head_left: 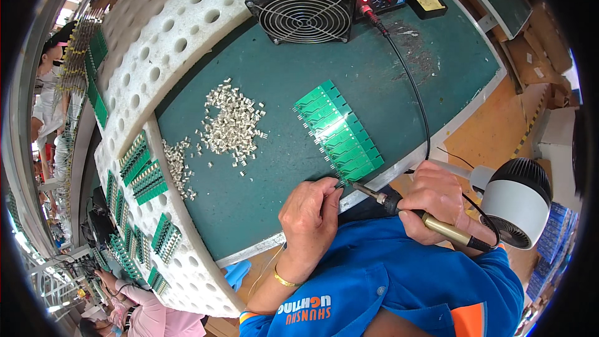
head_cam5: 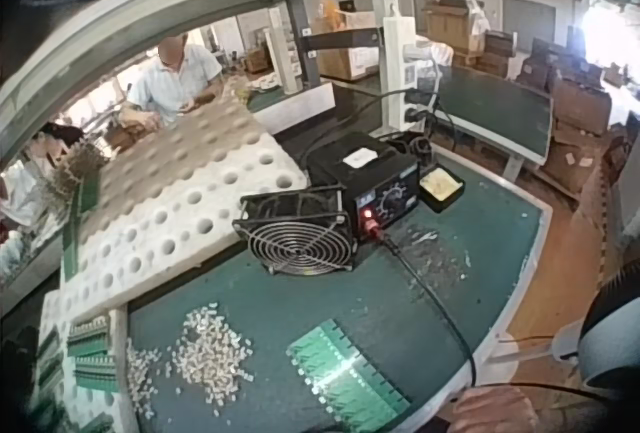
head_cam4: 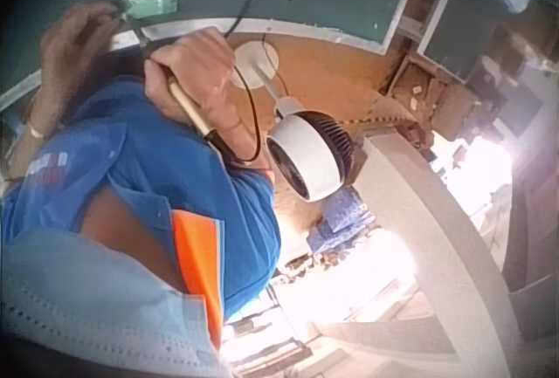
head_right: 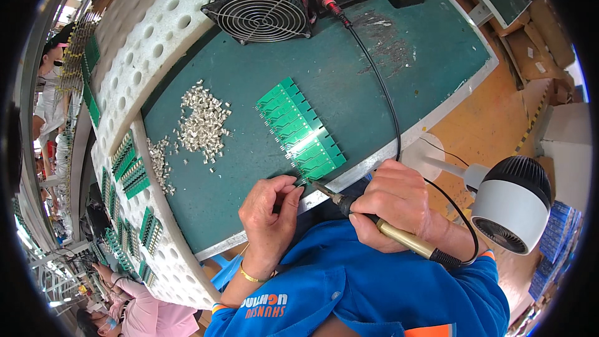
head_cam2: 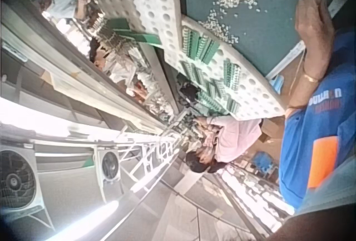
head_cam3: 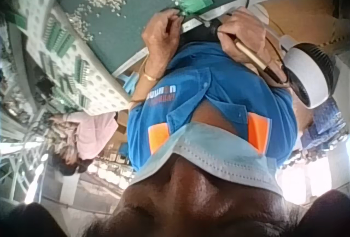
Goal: The person solders electronic components onto green circuit board strips using a soldering iron.
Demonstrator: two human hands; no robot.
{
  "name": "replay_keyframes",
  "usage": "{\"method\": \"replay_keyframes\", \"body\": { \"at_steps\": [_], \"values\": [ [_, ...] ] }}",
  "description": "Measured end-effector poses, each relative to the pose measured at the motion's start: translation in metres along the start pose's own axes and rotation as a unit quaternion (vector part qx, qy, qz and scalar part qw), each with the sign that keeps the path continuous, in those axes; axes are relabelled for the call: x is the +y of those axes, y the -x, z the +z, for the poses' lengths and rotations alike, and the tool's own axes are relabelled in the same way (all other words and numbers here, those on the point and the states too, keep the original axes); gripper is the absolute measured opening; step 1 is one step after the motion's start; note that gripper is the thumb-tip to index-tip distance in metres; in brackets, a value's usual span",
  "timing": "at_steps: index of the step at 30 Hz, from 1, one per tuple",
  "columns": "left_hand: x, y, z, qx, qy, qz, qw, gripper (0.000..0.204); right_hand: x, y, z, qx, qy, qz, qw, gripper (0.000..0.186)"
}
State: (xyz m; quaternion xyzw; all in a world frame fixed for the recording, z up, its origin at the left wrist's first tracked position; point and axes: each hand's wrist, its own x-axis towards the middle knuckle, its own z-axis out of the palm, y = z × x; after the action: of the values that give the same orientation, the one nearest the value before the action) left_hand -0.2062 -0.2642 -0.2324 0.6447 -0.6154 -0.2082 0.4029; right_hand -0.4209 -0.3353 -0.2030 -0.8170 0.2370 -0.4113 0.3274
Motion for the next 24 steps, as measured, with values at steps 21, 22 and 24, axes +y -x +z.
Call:
{"method": "replay_keyframes", "body": {
  "at_steps": [21, 22, 24],
  "values": [
    [-0.006, 0.003, 0.005, 0.053, 0.007, 0.041, 0.998, 0.013, -0.004, 0.001, -0.009, 0.016, 0.042, -0.012, 0.999, 0.023],
    [-0.005, 0.001, 0.006, 0.051, 0.011, 0.03, 0.998, 0.012, -0.004, 0.0, -0.009, 0.022, 0.037, -0.016, 0.999, 0.023],
    [-0.003, 0.001, 0.004, 0.059, 0.009, 0.045, 0.997, 0.012, -0.005, -0.005, -0.015, 0.035, 0.056, -0.037, 0.997, 0.023]
  ]
}}
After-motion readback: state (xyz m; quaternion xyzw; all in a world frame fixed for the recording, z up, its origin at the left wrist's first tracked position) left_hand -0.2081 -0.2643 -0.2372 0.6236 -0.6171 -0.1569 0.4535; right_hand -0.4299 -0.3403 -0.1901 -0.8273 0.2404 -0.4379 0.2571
